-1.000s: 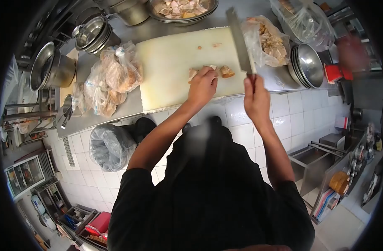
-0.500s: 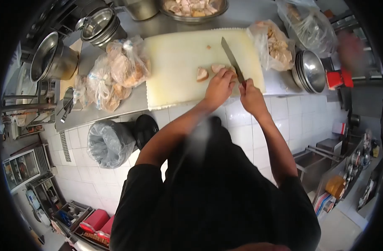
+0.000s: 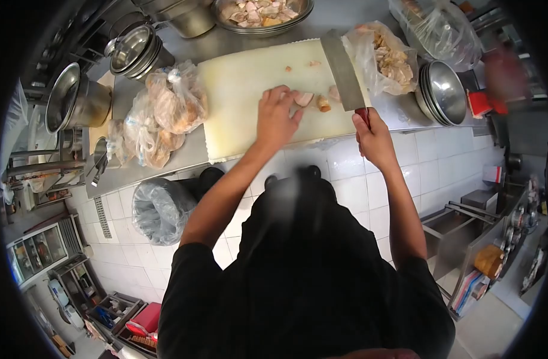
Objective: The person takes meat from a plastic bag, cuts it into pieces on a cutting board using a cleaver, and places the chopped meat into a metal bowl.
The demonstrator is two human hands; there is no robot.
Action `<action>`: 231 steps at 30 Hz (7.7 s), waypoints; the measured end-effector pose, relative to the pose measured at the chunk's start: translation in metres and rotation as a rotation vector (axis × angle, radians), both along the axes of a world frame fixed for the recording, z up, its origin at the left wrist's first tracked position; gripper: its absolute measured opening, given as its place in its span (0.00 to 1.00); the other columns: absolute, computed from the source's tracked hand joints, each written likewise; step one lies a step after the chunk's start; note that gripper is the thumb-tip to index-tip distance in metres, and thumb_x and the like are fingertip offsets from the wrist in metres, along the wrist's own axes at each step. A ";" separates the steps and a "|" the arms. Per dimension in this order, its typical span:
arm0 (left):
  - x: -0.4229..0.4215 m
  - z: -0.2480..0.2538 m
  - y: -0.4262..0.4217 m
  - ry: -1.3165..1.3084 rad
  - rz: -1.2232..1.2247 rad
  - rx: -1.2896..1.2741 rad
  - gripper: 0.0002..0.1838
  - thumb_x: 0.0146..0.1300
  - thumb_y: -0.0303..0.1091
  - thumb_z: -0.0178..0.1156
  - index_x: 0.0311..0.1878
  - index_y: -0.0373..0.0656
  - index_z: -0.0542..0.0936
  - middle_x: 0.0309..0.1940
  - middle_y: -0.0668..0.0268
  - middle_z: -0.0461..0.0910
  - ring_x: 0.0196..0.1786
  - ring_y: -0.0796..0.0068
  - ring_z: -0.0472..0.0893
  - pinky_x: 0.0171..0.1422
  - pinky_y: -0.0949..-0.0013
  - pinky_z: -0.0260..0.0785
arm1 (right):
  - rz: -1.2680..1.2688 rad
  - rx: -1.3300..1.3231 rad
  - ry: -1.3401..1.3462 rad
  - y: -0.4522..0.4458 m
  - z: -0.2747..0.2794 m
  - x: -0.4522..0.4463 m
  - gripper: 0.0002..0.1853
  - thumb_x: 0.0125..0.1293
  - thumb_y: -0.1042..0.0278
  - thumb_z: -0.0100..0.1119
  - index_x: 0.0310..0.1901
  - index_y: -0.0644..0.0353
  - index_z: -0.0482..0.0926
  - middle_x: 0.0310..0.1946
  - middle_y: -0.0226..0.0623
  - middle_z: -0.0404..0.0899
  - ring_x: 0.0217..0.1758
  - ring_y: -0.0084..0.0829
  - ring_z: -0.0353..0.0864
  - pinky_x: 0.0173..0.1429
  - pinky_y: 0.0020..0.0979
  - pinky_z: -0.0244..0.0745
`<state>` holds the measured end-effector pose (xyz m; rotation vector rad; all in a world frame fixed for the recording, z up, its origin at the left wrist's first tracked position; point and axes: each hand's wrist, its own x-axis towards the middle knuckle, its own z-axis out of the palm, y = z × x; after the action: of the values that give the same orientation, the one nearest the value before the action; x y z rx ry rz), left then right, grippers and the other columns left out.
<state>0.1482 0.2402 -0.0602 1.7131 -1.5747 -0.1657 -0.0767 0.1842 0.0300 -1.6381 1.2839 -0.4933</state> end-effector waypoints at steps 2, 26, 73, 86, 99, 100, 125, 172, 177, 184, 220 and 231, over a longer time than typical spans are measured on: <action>0.012 -0.003 -0.008 0.060 -0.057 0.049 0.22 0.47 0.35 0.70 0.48 0.42 0.80 0.47 0.62 0.75 0.53 0.61 0.73 0.56 0.58 0.64 | 0.074 -0.075 -0.021 0.010 -0.012 -0.004 0.11 0.72 0.60 0.51 0.38 0.59 0.70 0.16 0.28 0.67 0.13 0.20 0.65 0.17 0.26 0.62; 0.038 0.002 0.023 -0.042 0.171 -0.153 0.22 0.41 0.30 0.71 0.44 0.41 0.81 0.46 0.62 0.78 0.51 0.58 0.75 0.57 0.59 0.66 | 0.158 -0.644 0.073 0.023 0.014 0.059 0.15 0.68 0.71 0.51 0.52 0.69 0.64 0.26 0.58 0.78 0.30 0.61 0.77 0.34 0.52 0.72; 0.001 -0.064 0.007 0.315 0.076 0.061 0.32 0.47 0.34 0.69 0.58 0.39 0.71 0.56 0.51 0.68 0.57 0.46 0.69 0.61 0.51 0.65 | 0.195 0.058 0.052 0.021 -0.037 0.063 0.12 0.71 0.61 0.51 0.43 0.62 0.71 0.20 0.35 0.71 0.15 0.28 0.69 0.19 0.31 0.64; -0.028 -0.056 -0.032 -0.002 0.140 0.014 0.11 0.55 0.39 0.65 0.38 0.44 0.81 0.45 0.62 0.75 0.49 0.59 0.71 0.54 0.51 0.60 | -0.232 0.414 -0.138 0.012 -0.033 -0.086 0.10 0.72 0.58 0.51 0.39 0.55 0.72 0.16 0.28 0.69 0.10 0.21 0.65 0.12 0.24 0.57; -0.105 -0.020 -0.084 0.212 0.453 -0.068 0.23 0.46 0.52 0.71 0.43 0.50 0.84 0.54 0.64 0.73 0.56 0.59 0.70 0.60 0.52 0.55 | -0.124 0.678 -0.368 0.024 -0.044 -0.035 0.07 0.72 0.61 0.51 0.38 0.53 0.68 0.14 0.26 0.62 0.06 0.21 0.55 0.09 0.27 0.47; -0.103 -0.025 -0.089 0.260 0.461 -0.084 0.21 0.46 0.51 0.71 0.41 0.50 0.84 0.53 0.64 0.74 0.55 0.59 0.70 0.59 0.52 0.56 | -0.122 0.678 -0.368 0.023 -0.041 -0.033 0.07 0.72 0.61 0.51 0.38 0.53 0.68 0.14 0.26 0.62 0.06 0.21 0.55 0.09 0.27 0.46; -0.069 0.106 -0.231 0.121 -0.350 -0.106 0.13 0.55 0.34 0.64 0.45 0.43 0.82 0.44 0.57 0.81 0.43 0.54 0.81 0.47 0.58 0.74 | 0.140 -0.179 -0.122 -0.044 -0.081 -0.029 0.15 0.64 0.61 0.54 0.38 0.68 0.73 0.32 0.56 0.77 0.38 0.53 0.77 0.43 0.43 0.70; -0.085 0.010 -0.363 -0.690 -0.130 0.502 0.33 0.47 0.27 0.67 0.56 0.42 0.63 0.50 0.54 0.75 0.52 0.50 0.76 0.56 0.55 0.70 | 0.210 0.361 -0.211 -0.048 -0.054 -0.099 0.14 0.65 0.58 0.56 0.40 0.61 0.70 0.19 0.35 0.73 0.15 0.28 0.73 0.19 0.34 0.67; -0.058 0.008 -0.365 -0.508 -0.224 0.492 0.28 0.41 0.31 0.69 0.47 0.40 0.67 0.35 0.52 0.80 0.41 0.52 0.82 0.47 0.59 0.75 | 0.210 0.423 -0.244 -0.049 -0.042 -0.106 0.10 0.65 0.60 0.52 0.40 0.55 0.67 0.17 0.32 0.68 0.13 0.24 0.68 0.15 0.31 0.63; -0.040 -0.038 -0.384 0.545 -0.209 0.503 0.26 0.41 0.20 0.64 0.46 0.35 0.68 0.29 0.60 0.77 0.29 0.71 0.76 0.26 0.69 0.68 | 0.199 0.346 -0.226 -0.043 -0.058 -0.099 0.10 0.65 0.58 0.52 0.38 0.55 0.69 0.19 0.33 0.71 0.14 0.26 0.71 0.16 0.33 0.67; 0.023 -0.014 0.005 0.000 -0.026 0.401 0.45 0.42 0.35 0.74 0.67 0.46 0.66 0.64 0.49 0.61 0.64 0.42 0.64 0.70 0.55 0.62 | 0.056 0.285 -0.032 -0.019 -0.027 -0.080 0.13 0.63 0.75 0.52 0.49 0.59 0.70 0.22 0.30 0.71 0.16 0.20 0.68 0.18 0.25 0.63; -0.002 -0.039 0.017 0.263 0.057 -0.069 0.26 0.46 0.27 0.72 0.51 0.39 0.76 0.42 0.55 0.75 0.41 0.54 0.79 0.47 0.59 0.75 | 0.005 -0.300 0.138 0.023 -0.053 -0.036 0.11 0.70 0.64 0.53 0.42 0.64 0.72 0.22 0.41 0.75 0.20 0.33 0.74 0.26 0.34 0.69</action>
<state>0.1464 0.2568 -0.0988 1.6088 -1.3230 -0.2931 -0.1126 0.2070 -0.0235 -1.9525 1.3553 -0.6015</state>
